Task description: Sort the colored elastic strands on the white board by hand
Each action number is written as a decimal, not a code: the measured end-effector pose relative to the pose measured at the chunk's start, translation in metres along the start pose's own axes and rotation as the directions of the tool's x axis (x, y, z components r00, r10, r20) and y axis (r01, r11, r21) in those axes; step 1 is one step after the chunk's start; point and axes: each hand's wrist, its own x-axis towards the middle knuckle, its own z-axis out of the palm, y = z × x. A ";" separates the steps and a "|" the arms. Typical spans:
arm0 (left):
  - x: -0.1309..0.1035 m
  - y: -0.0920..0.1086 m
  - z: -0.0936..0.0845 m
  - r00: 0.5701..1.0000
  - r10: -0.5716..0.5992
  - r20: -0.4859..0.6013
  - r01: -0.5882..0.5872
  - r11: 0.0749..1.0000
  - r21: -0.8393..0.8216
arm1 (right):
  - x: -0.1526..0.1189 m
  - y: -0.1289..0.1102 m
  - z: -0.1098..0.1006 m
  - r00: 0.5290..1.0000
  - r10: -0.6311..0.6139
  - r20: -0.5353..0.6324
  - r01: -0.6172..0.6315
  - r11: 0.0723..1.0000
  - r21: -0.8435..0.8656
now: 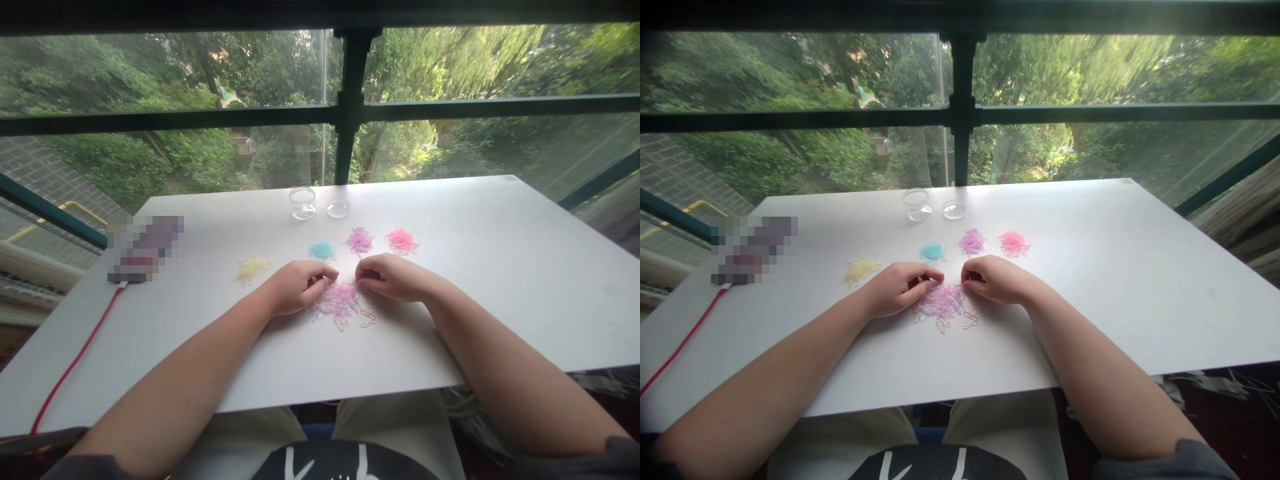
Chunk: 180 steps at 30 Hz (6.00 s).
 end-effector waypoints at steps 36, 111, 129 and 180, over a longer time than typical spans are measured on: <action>-0.001 0.001 0.005 0.986 0.028 -0.163 -0.035 0.999 -0.042 | 0.018 -0.024 0.022 0.963 -0.178 -0.205 0.228 0.939 0.258; -0.001 0.000 0.003 0.968 0.013 -0.252 -0.055 0.986 -0.160 | 0.020 -0.028 0.025 0.837 -0.270 -0.477 0.391 0.904 0.174; -0.002 0.000 0.002 0.958 0.045 -0.284 -0.080 0.990 -0.113 | 0.018 -0.031 0.024 0.890 -0.208 -0.405 0.335 0.902 0.273; -0.002 0.002 0.000 0.966 0.024 -0.256 -0.056 0.992 -0.117 | 0.016 -0.028 0.021 0.878 -0.229 -0.421 0.359 0.896 0.262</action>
